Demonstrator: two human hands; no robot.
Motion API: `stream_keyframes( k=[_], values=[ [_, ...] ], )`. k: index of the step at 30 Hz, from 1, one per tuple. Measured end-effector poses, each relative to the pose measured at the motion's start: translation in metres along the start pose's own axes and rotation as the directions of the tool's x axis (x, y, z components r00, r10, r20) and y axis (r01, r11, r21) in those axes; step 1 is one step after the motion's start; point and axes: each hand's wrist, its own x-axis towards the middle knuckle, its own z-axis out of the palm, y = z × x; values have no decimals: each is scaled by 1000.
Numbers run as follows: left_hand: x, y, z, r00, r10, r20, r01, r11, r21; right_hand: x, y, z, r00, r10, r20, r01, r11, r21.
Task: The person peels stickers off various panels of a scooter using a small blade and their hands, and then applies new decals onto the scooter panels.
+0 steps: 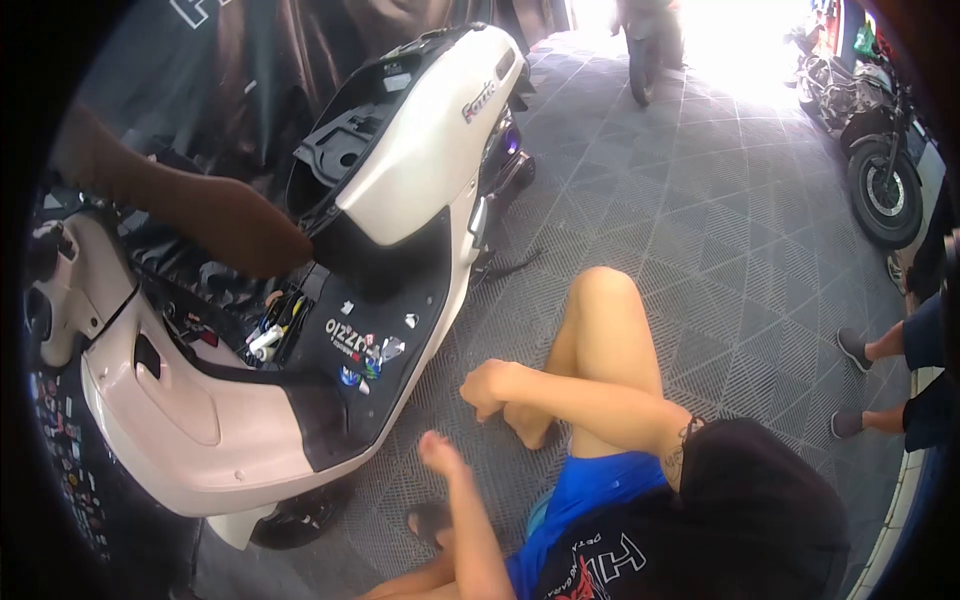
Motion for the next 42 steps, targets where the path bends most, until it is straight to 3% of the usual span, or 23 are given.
stream_keyframes(
  k=[2,3,6,8,9,12,14,15,17,20,21,22,23,24,26,28,29,32,33,34,37,39,42],
  values=[
    [-83,64,49,921,72,383,-71,997,-16,-19,11,-16,996,63,-70,-59,997,53],
    [-91,91,59,881,78,466,-84,996,-9,-41,13,-27,957,66,-283,-71,997,-7],
    [-76,172,120,784,215,583,-258,966,-8,-86,28,-43,720,173,-672,-23,974,226],
    [-101,243,175,716,452,532,-410,889,-202,-125,24,-53,681,244,-690,-12,946,323],
    [-112,278,195,669,448,593,-357,894,-272,-140,22,-59,660,278,-697,-1,929,370],
    [-147,335,231,448,478,756,-270,878,-396,-161,15,-43,415,410,-812,184,836,517],
    [-157,339,255,398,487,777,-276,872,-405,-169,22,-34,417,486,-768,230,761,607],
    [-160,347,259,346,493,798,-375,853,-364,-171,25,-33,441,523,-729,188,741,645],
    [-134,355,279,256,617,744,-630,690,-356,-182,24,-46,449,548,-706,25,782,622],
    [-39,386,331,60,848,527,-940,226,-257,-193,-6,-70,345,411,-844,266,819,508],
    [-2,398,351,-48,893,447,-988,23,-153,-184,-8,-69,326,401,-856,303,814,496],
    [34,409,370,-148,908,391,-989,-144,-40,-156,26,-51,269,388,-882,129,893,432],
    [35,417,380,-213,944,253,-969,-237,69,-110,46,-33,288,441,-850,138,859,493],
    [-4,429,369,-184,938,293,-974,-215,76,-82,60,-21,311,494,-812,151,818,555],
    [25,432,377,-203,920,335,-853,-334,400,-128,32,-33,115,440,-890,83,889,451],
    [10,442,359,1,853,522,-880,-247,405,-127,39,-32,219,457,-862,8,883,470],
    [-14,452,343,132,846,517,-905,-110,411,-126,35,-35,243,452,-858,21,882,471],
    [48,435,372,300,716,631,-909,13,417,-128,24,-38,271,424,-864,42,892,451],
    [70,421,387,154,824,546,-910,-96,402,-129,21,-36,296,411,-862,26,899,438],
    [105,409,395,115,849,515,-926,-96,365,-121,21,-37,335,390,-858,31,905,423],
    [37,430,372,84,889,450,-938,-82,336,-105,38,-12,433,337,-836,-60,936,346],
    [12,434,364,80,903,422,-914,-102,393,-131,22,-43,547,345,-763,-4,912,410],
    [2,435,365,38,919,392,-903,-136,408,-123,22,-43,479,277,-833,64,936,347]
  ],
)
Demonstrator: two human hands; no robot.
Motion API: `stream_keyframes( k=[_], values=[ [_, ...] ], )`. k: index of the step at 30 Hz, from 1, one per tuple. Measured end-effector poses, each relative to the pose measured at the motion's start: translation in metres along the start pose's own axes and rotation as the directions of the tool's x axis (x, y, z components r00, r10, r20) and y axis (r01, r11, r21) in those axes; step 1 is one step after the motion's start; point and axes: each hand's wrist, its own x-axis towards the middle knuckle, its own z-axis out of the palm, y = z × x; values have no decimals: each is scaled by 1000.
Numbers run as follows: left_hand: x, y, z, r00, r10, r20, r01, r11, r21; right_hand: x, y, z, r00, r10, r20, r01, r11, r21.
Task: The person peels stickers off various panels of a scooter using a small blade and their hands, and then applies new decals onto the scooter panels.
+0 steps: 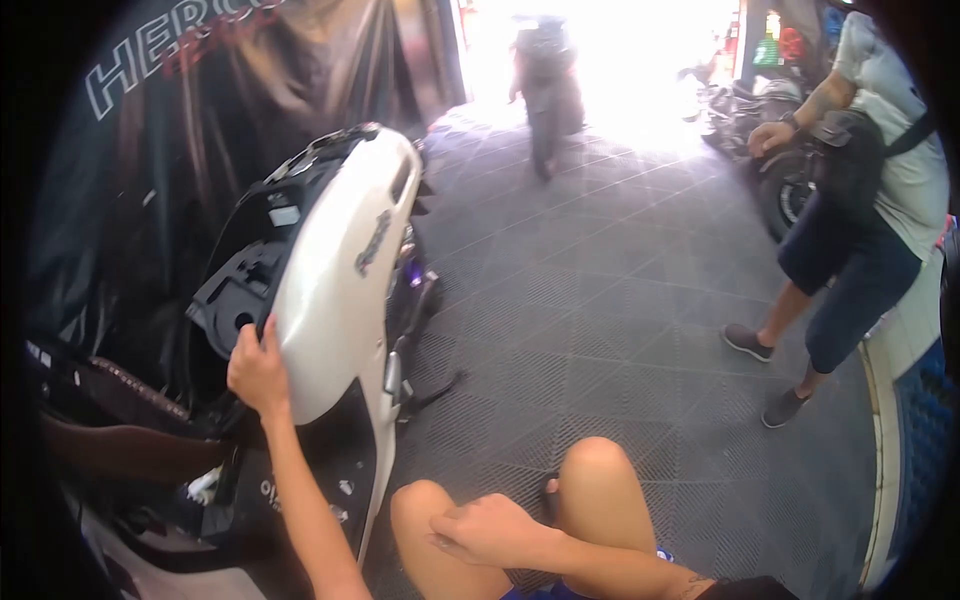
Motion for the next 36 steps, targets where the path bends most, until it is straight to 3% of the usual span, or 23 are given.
stream_keyframes(
  k=[4,8,14,15,21,36],
  values=[
    [1,10,-3,993,45,-107,-40,998,41,6,-4,-8,994,18,106,-26,997,74],
    [1,13,0,999,-43,-21,45,992,115,13,9,3,995,33,93,-45,990,136],
    [0,14,5,996,-10,-93,22,991,131,24,32,-4,988,68,141,-95,976,197],
    [1,19,0,998,-57,-29,60,989,138,26,36,-7,988,75,135,-101,975,199],
    [-1,13,7,992,12,-124,8,987,160,38,53,1,990,95,106,-117,967,226],
    [0,13,3,996,-26,-89,35,994,101,48,30,-6,971,95,221,-132,978,162]
  ],
)
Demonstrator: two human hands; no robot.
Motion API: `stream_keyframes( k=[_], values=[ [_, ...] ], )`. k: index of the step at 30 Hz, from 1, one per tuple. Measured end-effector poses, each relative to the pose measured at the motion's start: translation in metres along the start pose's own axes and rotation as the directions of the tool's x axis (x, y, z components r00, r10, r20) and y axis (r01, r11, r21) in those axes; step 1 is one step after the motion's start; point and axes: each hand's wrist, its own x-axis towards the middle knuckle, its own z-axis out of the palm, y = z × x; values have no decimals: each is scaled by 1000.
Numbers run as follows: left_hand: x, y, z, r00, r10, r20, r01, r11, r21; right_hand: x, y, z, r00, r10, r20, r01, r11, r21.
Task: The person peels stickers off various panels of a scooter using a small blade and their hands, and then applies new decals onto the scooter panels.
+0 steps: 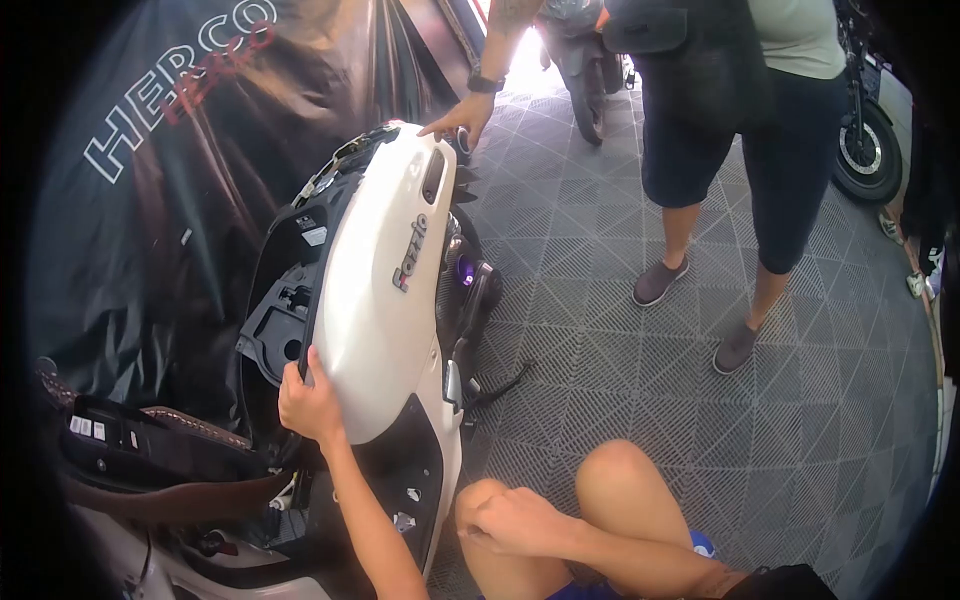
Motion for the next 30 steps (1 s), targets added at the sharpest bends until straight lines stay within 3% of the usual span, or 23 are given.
stream_keyframes(
  k=[3,11,30],
  values=[
    [1,3,-5,1000,-5,16,5,1000,-8,-3,-3,1,992,-70,-107,72,997,21],
    [1,0,-2,999,15,-30,-18,995,-93,-7,5,11,998,13,-60,-15,1000,-24],
    [3,4,-10,1000,-9,30,11,998,-68,-18,3,7,999,41,-34,-45,992,-118]
  ],
)
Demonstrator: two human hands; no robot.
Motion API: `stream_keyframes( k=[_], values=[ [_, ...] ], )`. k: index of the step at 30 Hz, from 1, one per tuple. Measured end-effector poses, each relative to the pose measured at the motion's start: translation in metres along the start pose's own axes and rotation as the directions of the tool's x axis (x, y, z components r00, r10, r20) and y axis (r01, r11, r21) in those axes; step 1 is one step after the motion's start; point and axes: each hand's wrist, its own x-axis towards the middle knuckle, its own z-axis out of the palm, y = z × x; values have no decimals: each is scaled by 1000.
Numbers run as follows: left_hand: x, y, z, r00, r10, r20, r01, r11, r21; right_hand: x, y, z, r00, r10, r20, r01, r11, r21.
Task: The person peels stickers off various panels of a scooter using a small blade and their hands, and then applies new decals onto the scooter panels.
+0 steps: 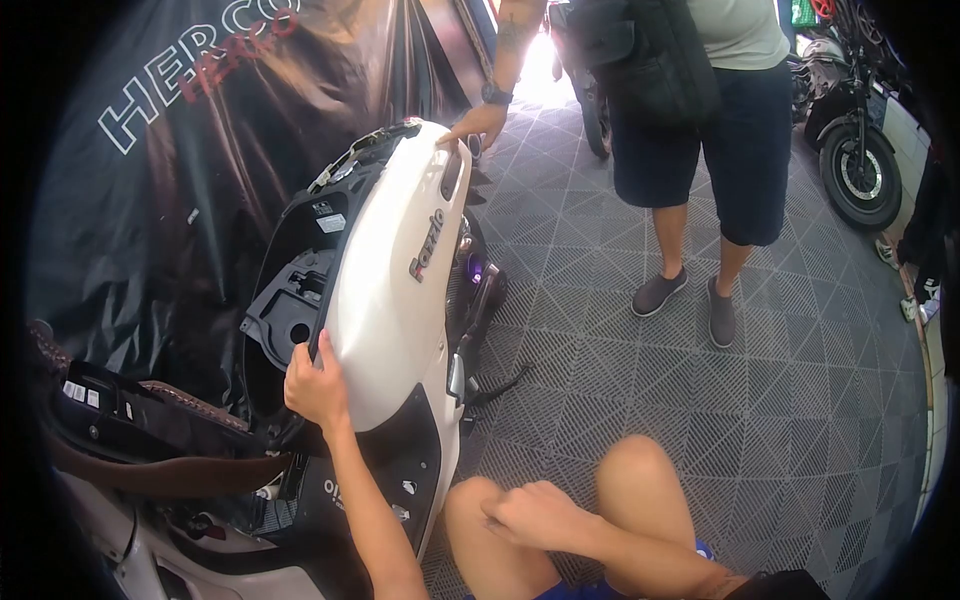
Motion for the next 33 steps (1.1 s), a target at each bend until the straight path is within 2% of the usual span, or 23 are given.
stream_keyframes(
  k=[6,8,15,18,21,24,25,29,32,33],
  values=[
    [0,0,3,1000,11,-12,-10,999,38,1,5,2,996,-2,90,1,1000,14],
    [-1,-1,8,998,21,-51,-19,998,57,5,11,6,996,12,84,-16,999,47],
    [-4,2,12,999,-52,-15,52,997,62,29,26,21,995,62,75,-68,995,76],
    [-5,-3,17,999,-22,-40,24,998,64,42,36,29,984,107,141,-112,993,29],
    [-7,-8,19,999,-44,-5,44,999,18,56,49,30,957,147,250,-173,981,84],
    [-7,-10,15,998,-51,46,50,999,13,73,64,5,901,285,327,-336,935,112],
    [-8,-13,15,999,-27,40,26,999,22,80,64,-2,868,377,321,-437,889,138],
    [-6,-15,13,997,24,72,-26,999,31,89,68,-10,826,455,333,-538,813,224],
    [-3,-15,8,986,48,158,-57,997,51,97,73,-34,798,534,280,-601,744,292],
    [-1,-12,4,979,30,200,-42,998,55,88,76,-29,773,578,260,-626,632,457]
  ],
)
